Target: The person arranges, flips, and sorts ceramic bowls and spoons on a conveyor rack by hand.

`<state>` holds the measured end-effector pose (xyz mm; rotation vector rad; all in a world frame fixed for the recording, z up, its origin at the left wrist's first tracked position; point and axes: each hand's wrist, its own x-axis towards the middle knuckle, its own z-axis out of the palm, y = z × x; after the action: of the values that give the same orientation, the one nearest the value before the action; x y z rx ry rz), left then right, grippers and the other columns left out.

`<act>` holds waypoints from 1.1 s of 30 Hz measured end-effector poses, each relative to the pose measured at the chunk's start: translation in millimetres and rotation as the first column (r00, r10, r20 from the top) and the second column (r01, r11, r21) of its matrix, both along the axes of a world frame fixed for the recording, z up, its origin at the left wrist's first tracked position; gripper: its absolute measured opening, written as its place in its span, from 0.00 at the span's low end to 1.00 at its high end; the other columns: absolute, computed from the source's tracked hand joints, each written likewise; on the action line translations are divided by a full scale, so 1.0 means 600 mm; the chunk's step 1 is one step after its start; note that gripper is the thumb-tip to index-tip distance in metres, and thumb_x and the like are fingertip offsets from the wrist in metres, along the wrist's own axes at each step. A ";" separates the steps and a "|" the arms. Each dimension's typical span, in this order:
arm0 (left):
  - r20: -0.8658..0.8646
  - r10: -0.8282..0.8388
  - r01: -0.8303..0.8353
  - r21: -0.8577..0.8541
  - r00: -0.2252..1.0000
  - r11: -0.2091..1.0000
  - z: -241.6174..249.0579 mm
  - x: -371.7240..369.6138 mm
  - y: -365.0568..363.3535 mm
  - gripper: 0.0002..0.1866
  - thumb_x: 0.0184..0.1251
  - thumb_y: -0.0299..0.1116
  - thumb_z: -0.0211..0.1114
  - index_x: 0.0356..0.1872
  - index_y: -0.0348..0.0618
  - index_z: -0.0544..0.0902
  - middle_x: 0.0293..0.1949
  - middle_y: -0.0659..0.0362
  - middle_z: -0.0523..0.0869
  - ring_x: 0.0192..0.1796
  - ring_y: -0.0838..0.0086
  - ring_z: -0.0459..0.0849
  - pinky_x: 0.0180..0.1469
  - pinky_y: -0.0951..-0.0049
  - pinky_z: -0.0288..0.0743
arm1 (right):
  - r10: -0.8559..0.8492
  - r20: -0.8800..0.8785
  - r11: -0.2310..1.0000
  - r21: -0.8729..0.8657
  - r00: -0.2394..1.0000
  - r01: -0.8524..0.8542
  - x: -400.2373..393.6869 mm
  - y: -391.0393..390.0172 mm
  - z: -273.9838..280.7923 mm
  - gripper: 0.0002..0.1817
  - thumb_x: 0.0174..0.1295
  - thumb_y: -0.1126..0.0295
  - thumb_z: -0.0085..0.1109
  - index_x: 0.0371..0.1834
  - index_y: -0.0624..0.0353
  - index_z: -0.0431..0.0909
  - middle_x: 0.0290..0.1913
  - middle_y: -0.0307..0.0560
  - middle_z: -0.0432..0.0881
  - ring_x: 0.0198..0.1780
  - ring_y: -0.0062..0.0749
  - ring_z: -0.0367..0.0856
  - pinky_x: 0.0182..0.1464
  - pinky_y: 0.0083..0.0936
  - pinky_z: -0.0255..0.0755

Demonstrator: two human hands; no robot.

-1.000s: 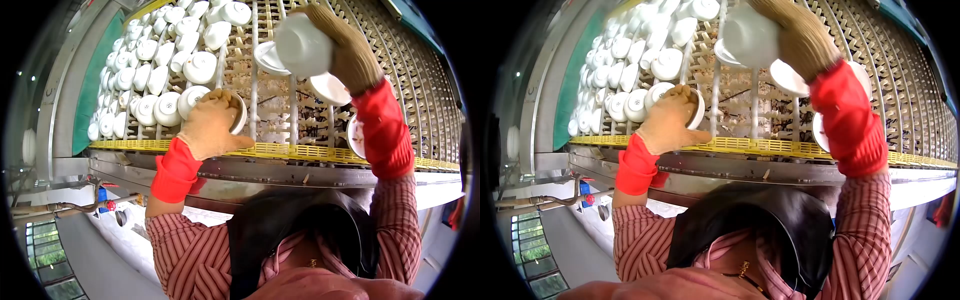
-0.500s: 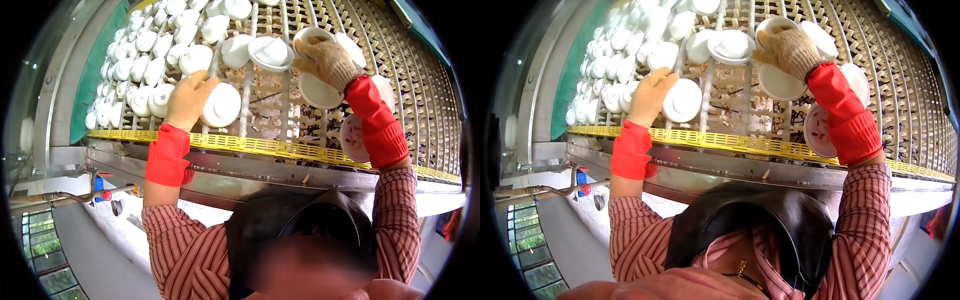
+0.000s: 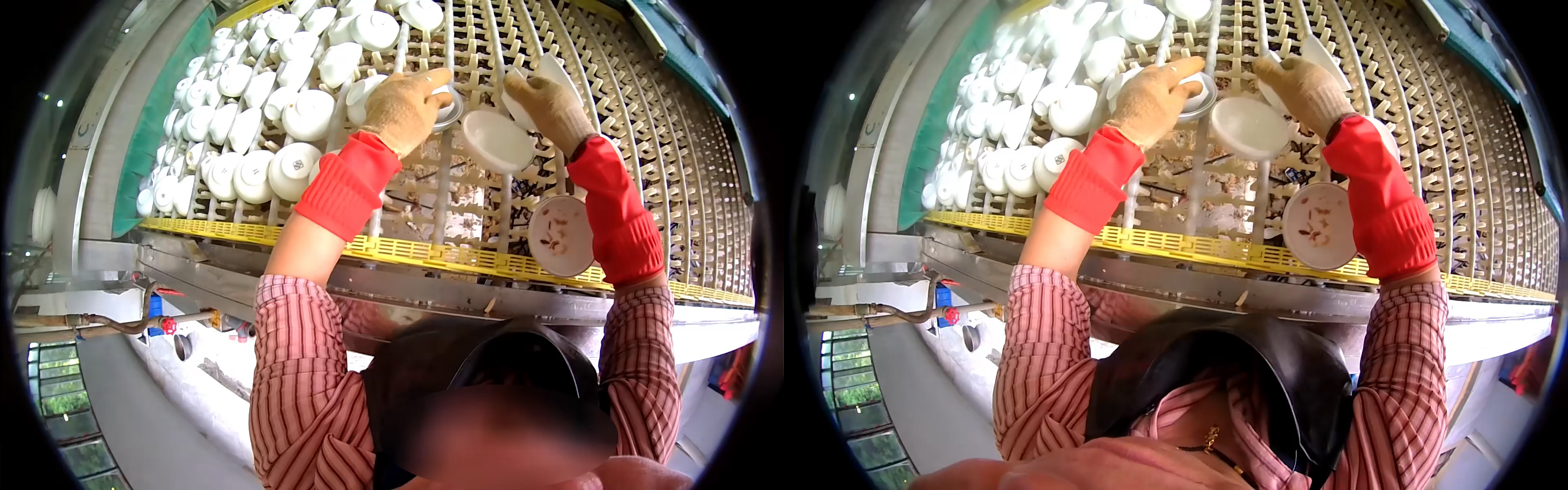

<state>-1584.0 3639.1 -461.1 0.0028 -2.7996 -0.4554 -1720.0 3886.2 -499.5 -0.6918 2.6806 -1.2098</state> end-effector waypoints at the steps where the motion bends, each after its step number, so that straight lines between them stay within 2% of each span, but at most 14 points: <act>1: 0.024 0.003 -0.006 0.104 1.000 0.995 -0.001 -0.006 0.000 0.20 0.86 0.48 0.64 0.67 0.53 0.91 0.62 0.56 0.96 0.65 0.57 0.91 0.72 0.57 0.82 | 0.080 -0.074 0.990 -0.114 0.994 -0.088 -0.012 0.011 -0.002 0.39 0.83 0.34 0.56 0.60 0.65 0.91 0.45 0.58 0.95 0.45 0.44 0.96 0.51 0.43 0.89; 5: 0.109 0.023 -0.076 0.516 0.994 0.853 0.038 0.018 0.024 0.21 0.89 0.41 0.60 0.71 0.47 0.90 0.68 0.50 0.92 0.68 0.64 0.90 0.75 0.69 0.80 | 0.266 0.127 0.831 -0.533 0.955 -0.160 0.014 -0.017 0.067 0.29 0.84 0.43 0.57 0.60 0.62 0.87 0.46 0.55 0.93 0.43 0.43 0.95 0.48 0.43 0.89; 9: -0.008 -0.171 0.163 0.346 0.985 0.924 0.086 0.067 -0.016 0.21 0.87 0.31 0.58 0.74 0.46 0.86 0.69 0.49 0.91 0.68 0.64 0.91 0.74 0.66 0.84 | 0.529 0.235 0.547 -0.829 0.815 -0.117 -0.036 -0.081 0.084 0.16 0.86 0.58 0.60 0.64 0.59 0.82 0.50 0.49 0.91 0.48 0.39 0.92 0.47 0.40 0.87; 10: -0.022 -0.250 0.242 0.347 0.968 0.906 0.107 0.089 -0.016 0.22 0.86 0.29 0.58 0.75 0.46 0.86 0.69 0.50 0.91 0.68 0.64 0.91 0.73 0.64 0.85 | 0.272 -0.149 0.850 -0.426 0.951 -0.310 -0.048 -0.084 0.075 0.18 0.87 0.55 0.59 0.63 0.58 0.83 0.47 0.49 0.92 0.45 0.39 0.92 0.45 0.40 0.86; 11: 0.053 -0.312 0.278 0.335 0.949 0.900 0.102 0.102 -0.032 0.23 0.81 0.26 0.63 0.74 0.42 0.86 0.68 0.50 0.92 0.68 0.62 0.92 0.72 0.61 0.87 | 0.186 -0.596 0.982 0.082 0.781 -0.171 -0.056 -0.087 0.067 0.20 0.87 0.51 0.57 0.62 0.57 0.84 0.45 0.48 0.93 0.42 0.39 0.92 0.43 0.41 0.86; 12: 0.133 -0.347 0.220 0.557 0.928 0.801 0.092 0.127 -0.027 0.24 0.79 0.26 0.65 0.73 0.40 0.86 0.68 0.51 0.92 0.68 0.62 0.92 0.71 0.63 0.87 | 0.029 0.066 0.924 -0.382 0.997 -0.002 0.043 -0.057 0.145 0.23 0.85 0.48 0.57 0.59 0.57 0.87 0.44 0.48 0.94 0.41 0.40 0.93 0.44 0.40 0.86; 15: 0.276 -0.410 0.191 0.577 0.869 0.794 0.047 0.172 -0.010 0.22 0.81 0.32 0.68 0.71 0.37 0.87 0.63 0.50 0.93 0.64 0.65 0.92 0.68 0.68 0.86 | -0.066 -0.410 0.995 -0.092 0.910 0.031 -0.018 -0.043 0.059 0.32 0.80 0.43 0.63 0.75 0.55 0.85 0.59 0.49 0.97 0.51 0.43 0.97 0.52 0.38 0.88; 19: 0.397 -0.092 -0.156 0.549 0.913 0.821 0.026 0.176 0.027 0.23 0.90 0.46 0.63 0.64 0.35 0.91 0.52 0.49 0.96 0.52 0.66 0.94 0.59 0.67 0.85 | 0.148 -0.441 0.894 0.442 0.885 0.071 -0.074 0.006 0.004 0.39 0.77 0.33 0.64 0.69 0.60 0.89 0.49 0.65 0.95 0.44 0.43 0.98 0.52 0.43 0.91; 22: 0.077 0.034 -0.023 -0.145 0.996 0.989 0.046 0.161 0.041 0.27 0.76 0.50 0.76 0.60 0.35 0.90 0.43 0.42 0.93 0.43 0.59 0.91 0.58 0.62 0.83 | 0.234 -0.419 0.848 0.529 0.877 0.027 -0.103 0.015 -0.038 0.38 0.77 0.35 0.65 0.66 0.62 0.90 0.47 0.61 0.96 0.44 0.46 0.97 0.52 0.44 0.90; 23: -0.031 0.014 -0.026 -0.437 0.999 0.899 0.049 0.153 0.041 0.28 0.72 0.50 0.79 0.59 0.35 0.89 0.42 0.41 0.92 0.40 0.58 0.90 0.57 0.61 0.83 | 0.192 -0.371 0.874 0.485 0.909 0.013 -0.099 0.019 -0.031 0.38 0.77 0.35 0.65 0.65 0.64 0.90 0.45 0.62 0.95 0.45 0.47 0.96 0.53 0.43 0.90; 26: -0.168 -0.172 0.065 -0.505 0.971 0.861 0.087 0.137 0.058 0.29 0.64 0.49 0.82 0.57 0.37 0.91 0.41 0.48 0.91 0.45 0.57 0.88 0.60 0.55 0.80 | 0.054 -0.056 0.974 0.222 0.997 -0.040 -0.086 0.026 -0.006 0.44 0.77 0.31 0.62 0.70 0.67 0.86 0.51 0.62 0.94 0.46 0.43 0.96 0.53 0.39 0.91; 28: -0.147 -0.233 0.130 -0.507 0.961 0.852 0.083 0.128 0.066 0.27 0.58 0.46 0.83 0.54 0.39 0.92 0.41 0.52 0.91 0.50 0.55 0.88 0.68 0.49 0.76 | 0.173 -0.236 0.982 -0.035 0.956 -0.186 -0.099 0.023 -0.030 0.30 0.84 0.39 0.58 0.75 0.49 0.81 0.50 0.62 0.95 0.42 0.51 0.97 0.50 0.47 0.95; 31: 0.095 -0.141 0.170 -0.504 0.985 0.847 0.027 0.100 0.042 0.23 0.59 0.44 0.82 0.49 0.38 0.92 0.44 0.52 0.93 0.53 0.52 0.89 0.71 0.48 0.74 | 0.270 0.430 0.667 -0.729 0.862 0.155 -0.056 -0.003 0.009 0.47 0.79 0.33 0.63 0.80 0.69 0.72 0.64 0.62 0.89 0.61 0.47 0.94 0.66 0.44 0.91; 33: 0.036 -0.112 0.113 -0.568 0.993 0.815 0.000 0.082 0.012 0.16 0.62 0.39 0.81 0.45 0.41 0.93 0.47 0.52 0.94 0.55 0.50 0.90 0.68 0.49 0.80 | 0.403 0.300 0.679 -0.731 0.865 -0.064 -0.059 0.002 0.000 0.47 0.80 0.33 0.62 0.79 0.70 0.73 0.63 0.62 0.90 0.61 0.49 0.94 0.65 0.45 0.90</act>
<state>-1534.7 3646.3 -461.4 -0.2952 -2.8295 0.3784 -1755.3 3887.5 -499.3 -0.6985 1.6390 -2.0301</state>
